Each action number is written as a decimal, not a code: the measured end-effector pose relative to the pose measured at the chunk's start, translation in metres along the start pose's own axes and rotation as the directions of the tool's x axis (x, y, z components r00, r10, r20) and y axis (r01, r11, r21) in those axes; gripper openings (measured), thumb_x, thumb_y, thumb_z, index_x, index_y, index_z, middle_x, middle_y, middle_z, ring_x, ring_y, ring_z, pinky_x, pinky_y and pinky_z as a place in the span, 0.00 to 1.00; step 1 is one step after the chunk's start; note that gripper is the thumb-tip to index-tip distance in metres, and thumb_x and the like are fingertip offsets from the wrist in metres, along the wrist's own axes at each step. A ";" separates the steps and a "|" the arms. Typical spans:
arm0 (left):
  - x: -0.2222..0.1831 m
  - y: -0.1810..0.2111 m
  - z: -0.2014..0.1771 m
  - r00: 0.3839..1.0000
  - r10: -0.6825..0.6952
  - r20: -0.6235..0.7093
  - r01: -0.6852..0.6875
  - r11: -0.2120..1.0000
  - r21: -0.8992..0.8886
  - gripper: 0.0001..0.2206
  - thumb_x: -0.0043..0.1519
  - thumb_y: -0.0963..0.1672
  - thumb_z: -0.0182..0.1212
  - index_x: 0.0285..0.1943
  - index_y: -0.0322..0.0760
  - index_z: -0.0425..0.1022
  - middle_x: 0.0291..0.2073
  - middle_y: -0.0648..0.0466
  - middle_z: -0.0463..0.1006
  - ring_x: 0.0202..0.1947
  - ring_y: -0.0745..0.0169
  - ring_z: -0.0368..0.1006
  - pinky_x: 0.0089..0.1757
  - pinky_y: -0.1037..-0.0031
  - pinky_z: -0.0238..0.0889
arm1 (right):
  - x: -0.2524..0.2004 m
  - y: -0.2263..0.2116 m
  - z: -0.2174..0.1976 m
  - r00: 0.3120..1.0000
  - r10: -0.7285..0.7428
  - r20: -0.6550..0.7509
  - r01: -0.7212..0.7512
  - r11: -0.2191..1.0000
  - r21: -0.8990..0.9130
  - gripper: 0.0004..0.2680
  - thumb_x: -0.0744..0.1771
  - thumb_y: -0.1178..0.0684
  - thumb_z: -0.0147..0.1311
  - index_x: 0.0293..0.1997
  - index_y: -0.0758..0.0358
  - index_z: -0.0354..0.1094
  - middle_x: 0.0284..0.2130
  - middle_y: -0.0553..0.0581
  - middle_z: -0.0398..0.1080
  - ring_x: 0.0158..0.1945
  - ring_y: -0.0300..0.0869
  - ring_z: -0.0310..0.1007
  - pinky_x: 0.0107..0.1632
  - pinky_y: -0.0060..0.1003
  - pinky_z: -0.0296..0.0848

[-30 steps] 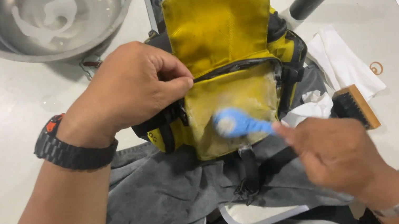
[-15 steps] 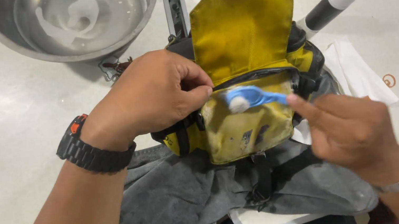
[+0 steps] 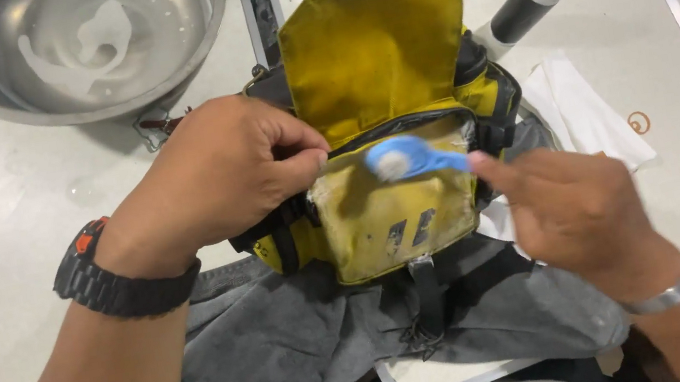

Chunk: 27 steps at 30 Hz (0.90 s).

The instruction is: Cleaning a yellow bag by applying foam, scrubbing with a toothbrush, and wiping with a cloth.

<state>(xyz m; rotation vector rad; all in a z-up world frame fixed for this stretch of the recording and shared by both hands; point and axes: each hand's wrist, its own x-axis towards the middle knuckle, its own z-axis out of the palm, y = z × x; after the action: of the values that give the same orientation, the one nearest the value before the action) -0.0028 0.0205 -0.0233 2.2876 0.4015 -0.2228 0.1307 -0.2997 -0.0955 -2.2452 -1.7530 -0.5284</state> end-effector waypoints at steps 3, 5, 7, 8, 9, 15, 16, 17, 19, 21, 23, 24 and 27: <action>-0.002 0.006 0.000 0.999 -0.053 0.002 0.053 0.999 -0.002 0.12 0.63 0.48 0.61 0.28 0.45 0.85 0.25 0.67 0.85 0.26 0.75 0.73 0.35 0.74 0.67 | -0.027 0.002 -0.005 0.987 0.163 -0.002 -0.162 0.979 -0.123 0.16 0.69 0.66 0.58 0.62 0.53 0.77 0.22 0.50 0.66 0.23 0.44 0.58 0.27 0.40 0.58; 0.000 0.000 0.003 1.000 -0.013 -0.021 0.013 1.000 0.000 0.12 0.62 0.47 0.61 0.27 0.45 0.85 0.23 0.66 0.85 0.25 0.75 0.73 0.34 0.75 0.66 | -0.017 -0.030 0.002 0.994 0.098 0.042 -0.098 0.995 0.003 0.22 0.66 0.69 0.52 0.68 0.54 0.65 0.21 0.48 0.66 0.22 0.40 0.59 0.23 0.35 0.61; 0.004 -0.001 0.004 0.999 0.034 -0.039 -0.034 0.999 0.003 0.11 0.61 0.47 0.61 0.27 0.45 0.85 0.22 0.66 0.84 0.25 0.75 0.74 0.34 0.75 0.66 | -0.009 -0.053 0.001 0.996 0.035 0.076 -0.044 0.991 0.128 0.28 0.64 0.71 0.46 0.74 0.54 0.54 0.20 0.45 0.66 0.20 0.37 0.60 0.18 0.31 0.63; 0.004 0.000 0.003 1.000 0.003 -0.031 -0.002 1.000 0.005 0.10 0.61 0.47 0.62 0.30 0.47 0.87 0.22 0.66 0.84 0.24 0.75 0.73 0.33 0.75 0.65 | -0.004 -0.059 -0.001 0.990 -0.061 0.128 0.037 0.983 0.182 0.26 0.64 0.67 0.50 0.73 0.55 0.56 0.21 0.46 0.63 0.21 0.40 0.60 0.21 0.36 0.62; 0.002 0.000 0.004 0.999 -0.033 -0.023 0.033 0.999 0.002 0.09 0.60 0.47 0.62 0.32 0.49 0.88 0.23 0.65 0.85 0.24 0.74 0.72 0.33 0.74 0.65 | 0.000 -0.065 -0.005 0.970 -0.163 0.179 0.117 0.963 0.242 0.24 0.65 0.64 0.54 0.71 0.56 0.58 0.22 0.46 0.59 0.22 0.44 0.60 0.23 0.42 0.60; 0.001 -0.006 0.006 0.997 0.058 -0.057 -0.059 0.998 -0.007 0.15 0.63 0.46 0.62 0.20 0.44 0.79 0.15 0.65 0.76 0.19 0.75 0.65 0.29 0.74 0.62 | 0.031 -0.036 -0.016 0.991 -0.050 0.123 0.041 0.997 0.071 0.25 0.65 0.69 0.56 0.70 0.50 0.63 0.19 0.45 0.62 0.20 0.39 0.55 0.21 0.37 0.55; 0.003 -0.004 0.005 0.996 0.065 -0.064 -0.065 0.998 -0.005 0.15 0.63 0.46 0.62 0.20 0.44 0.79 0.15 0.65 0.76 0.19 0.75 0.65 0.29 0.74 0.62 | 0.023 -0.036 -0.017 0.992 -0.052 0.117 0.045 0.997 0.064 0.25 0.65 0.69 0.56 0.70 0.50 0.63 0.19 0.45 0.62 0.20 0.39 0.55 0.21 0.37 0.55; 0.002 -0.006 0.005 0.996 0.068 -0.065 -0.069 0.998 -0.008 0.14 0.62 0.45 0.61 0.21 0.44 0.80 0.14 0.65 0.75 0.19 0.75 0.64 0.30 0.74 0.62 | 0.015 -0.037 -0.017 0.953 -0.180 0.245 0.155 0.981 0.120 0.27 0.64 0.65 0.55 0.73 0.51 0.55 0.21 0.45 0.62 0.21 0.42 0.57 0.22 0.41 0.58; 0.001 -0.009 0.005 0.996 0.058 -0.067 -0.059 0.998 -0.013 0.13 0.60 0.45 0.60 0.21 0.44 0.80 0.13 0.65 0.74 0.20 0.76 0.64 0.31 0.75 0.63 | 0.015 -0.035 -0.018 0.878 -0.317 0.359 0.260 0.945 0.199 0.30 0.63 0.62 0.54 0.76 0.51 0.47 0.24 0.45 0.63 0.21 0.46 0.60 0.23 0.44 0.61; 0.001 -0.007 0.006 0.993 0.097 -0.062 -0.098 0.995 -0.016 0.14 0.62 0.45 0.62 0.21 0.45 0.81 0.15 0.65 0.78 0.19 0.76 0.67 0.30 0.76 0.66 | 0.026 -0.032 -0.025 0.938 -0.232 0.257 0.212 0.972 0.107 0.24 0.62 0.63 0.58 0.65 0.46 0.66 0.24 0.43 0.67 0.22 0.44 0.67 0.24 0.41 0.65; -0.001 -0.005 0.007 0.995 0.076 -0.058 -0.077 0.997 -0.017 0.13 0.61 0.45 0.62 0.22 0.46 0.82 0.16 0.66 0.78 0.20 0.76 0.68 0.31 0.76 0.66 | 0.024 -0.041 -0.024 0.956 -0.204 0.209 0.186 0.977 0.104 0.24 0.63 0.66 0.55 0.68 0.51 0.64 0.22 0.46 0.64 0.22 0.44 0.63 0.24 0.43 0.62; -0.001 -0.005 0.005 0.997 0.051 -0.066 -0.052 0.999 -0.015 0.12 0.59 0.45 0.62 0.22 0.47 0.82 0.17 0.67 0.79 0.21 0.76 0.69 0.33 0.76 0.67 | 0.027 -0.043 -0.022 0.970 -0.186 0.153 0.172 0.980 0.103 0.24 0.65 0.69 0.53 0.70 0.55 0.62 0.19 0.48 0.60 0.22 0.45 0.58 0.25 0.45 0.59; 0.004 -0.016 0.009 0.984 0.151 -0.094 -0.150 0.989 0.017 0.14 0.58 0.44 0.60 0.17 0.45 0.75 0.12 0.66 0.71 0.19 0.75 0.62 0.30 0.74 0.63 | 0.000 -0.050 -0.016 0.856 -0.320 0.406 0.263 0.946 0.190 0.22 0.63 0.58 0.52 0.66 0.51 0.64 0.22 0.45 0.60 0.20 0.47 0.63 0.20 0.47 0.62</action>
<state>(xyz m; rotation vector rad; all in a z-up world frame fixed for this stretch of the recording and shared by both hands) -0.0052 0.0248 -0.0418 2.3316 0.2742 -0.0402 0.0801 -0.2934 -0.0829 -2.1297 -2.2924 0.0495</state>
